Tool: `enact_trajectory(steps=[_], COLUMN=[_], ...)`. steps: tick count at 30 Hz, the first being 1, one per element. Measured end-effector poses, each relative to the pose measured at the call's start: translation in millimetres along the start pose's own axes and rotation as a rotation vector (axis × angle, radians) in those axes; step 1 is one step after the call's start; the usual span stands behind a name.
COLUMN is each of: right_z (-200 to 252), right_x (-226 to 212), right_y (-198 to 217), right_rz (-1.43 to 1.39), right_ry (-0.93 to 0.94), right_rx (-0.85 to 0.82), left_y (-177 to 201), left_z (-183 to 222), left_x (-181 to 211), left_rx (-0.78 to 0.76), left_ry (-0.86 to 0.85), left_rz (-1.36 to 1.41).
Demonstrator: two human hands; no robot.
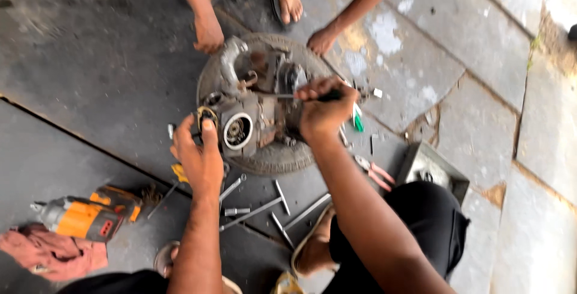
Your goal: The person disassembles a scooter engine resting on a tire on the ground. They use a cordless impact driver to remove fasteners, unscrew parts with a screwdriver, pull studs and bolts by hand, and finally lift the cylinder off the engine block while another person steadies the assembly.
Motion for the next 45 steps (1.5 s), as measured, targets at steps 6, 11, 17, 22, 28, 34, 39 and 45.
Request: enact_trajectory(steps=[6,11,17,22,28,34,39,45], right_z=[4.5,21.0,18.0,48.5,35.8,82.4,94.8,95.4], right_x=[4.0,18.8,8.4,40.3,0.7,-70.7,-96.2,-108.6], right_y=[0.1,-5.5,-13.8,-41.8,-46.1,-56.1,22.5,37.2], right_rz=[0.010,0.022,0.162,0.331,0.257,0.403,0.602,0.803], right_ry=[0.072,0.116,0.120,0.208,0.097,0.215,0.156,-0.076], right_rx=[-0.113,-0.094,-0.137,-0.457,-0.376,-0.602,-0.731,-0.675], left_y=[-10.1,-9.0,-9.8,-5.7,-1.0,-6.0,-4.7,20.8], left_z=[-11.2,-8.0,-10.7,-15.0,-16.3,-28.6,-27.2,-30.3], left_x=[-0.7,10.7,6.4,3.7,12.4,15.5,29.4,30.3], left_rx=[0.038,-0.145,-0.141,-0.084,-0.177,-0.248,-0.238,-0.067], left_ry=[-0.089,0.010,0.071,0.153,0.127,0.001,0.049,-0.100], left_rz=[0.077,0.238,0.222,0.380,0.384,0.029,0.108,-0.002])
Point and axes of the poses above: each hand's wrist, its own z-axis away from the middle knuckle, its own y-axis out of the back of the hand, x = y × z, the point moved 3 cm from there along -z, towards the middle knuckle, and after that the axes turned 6 degrees about -z, right-handed, at the moved point
